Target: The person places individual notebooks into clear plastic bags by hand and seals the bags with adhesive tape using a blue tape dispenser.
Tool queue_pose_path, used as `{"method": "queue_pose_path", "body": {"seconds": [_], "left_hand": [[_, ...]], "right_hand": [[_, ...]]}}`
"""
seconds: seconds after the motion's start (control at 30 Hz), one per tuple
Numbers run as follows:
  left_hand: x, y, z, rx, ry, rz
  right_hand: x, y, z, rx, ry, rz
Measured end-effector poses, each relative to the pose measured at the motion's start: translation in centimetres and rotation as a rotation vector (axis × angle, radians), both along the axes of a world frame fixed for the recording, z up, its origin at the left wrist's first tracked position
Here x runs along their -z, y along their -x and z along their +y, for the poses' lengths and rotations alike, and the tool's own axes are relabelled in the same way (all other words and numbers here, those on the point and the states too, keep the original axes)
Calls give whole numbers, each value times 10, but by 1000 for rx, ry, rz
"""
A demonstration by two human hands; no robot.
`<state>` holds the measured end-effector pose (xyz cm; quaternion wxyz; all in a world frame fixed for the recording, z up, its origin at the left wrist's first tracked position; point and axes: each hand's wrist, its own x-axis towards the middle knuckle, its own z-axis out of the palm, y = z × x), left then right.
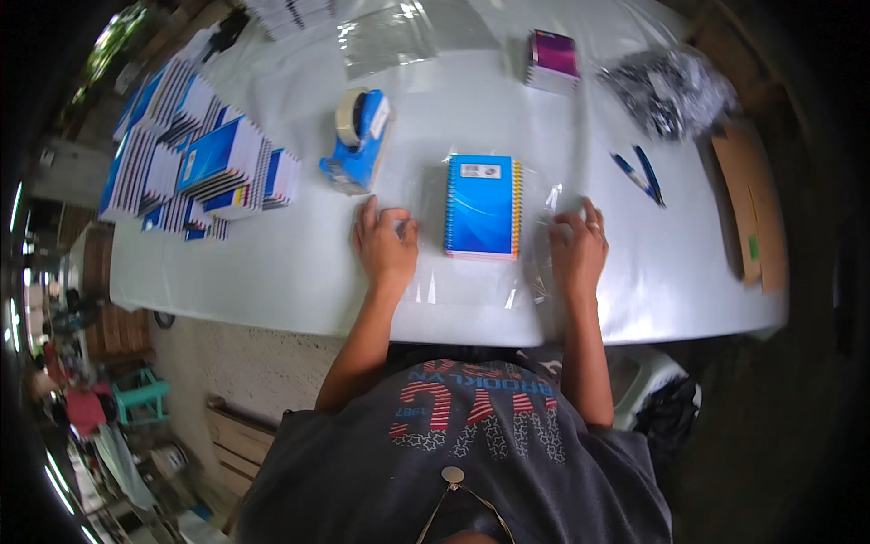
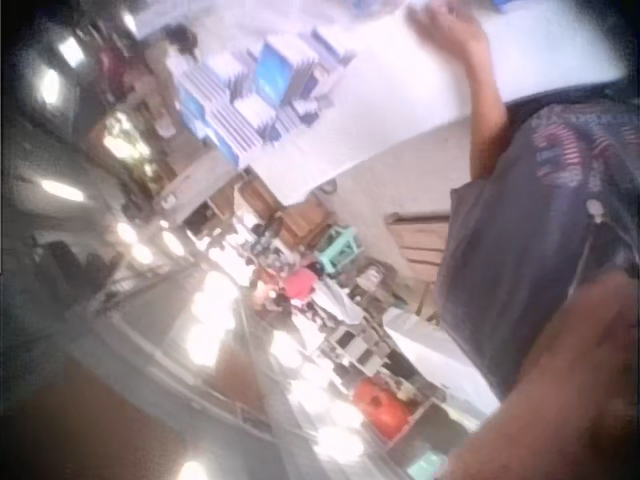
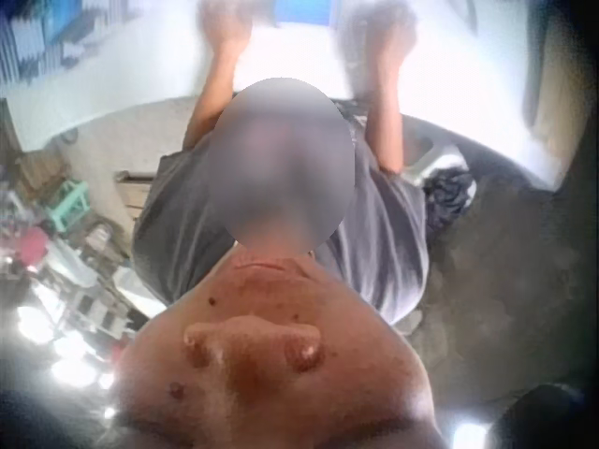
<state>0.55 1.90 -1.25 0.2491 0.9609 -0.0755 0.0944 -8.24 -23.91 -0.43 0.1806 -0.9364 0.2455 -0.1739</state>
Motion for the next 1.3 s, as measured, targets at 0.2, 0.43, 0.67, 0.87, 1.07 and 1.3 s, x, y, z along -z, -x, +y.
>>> {"method": "queue_pose_path", "body": {"seconds": [0.2, 0.43, 0.67, 0.87, 1.07, 1.3], "left_hand": [[-42, -8, -2, 43, 913, 345], [-74, -19, 25, 274, 614, 705], [-55, -26, -10, 585, 660, 279], [-60, -21, -39, 688, 849, 400], [-49, -8, -56, 749, 726, 261], [-47, 17, -58, 781, 53, 41]], "right_hand": [[-44, 1, -5, 79, -890, -339], [-67, 17, -26, -137, -725, 160], [-58, -3, -20, -502, -923, -231], [-31, -27, 18, -524, -1172, -486], [-27, -26, 47, -518, -1329, -575], [-25, -14, 56, -605, -1127, -497]]}}
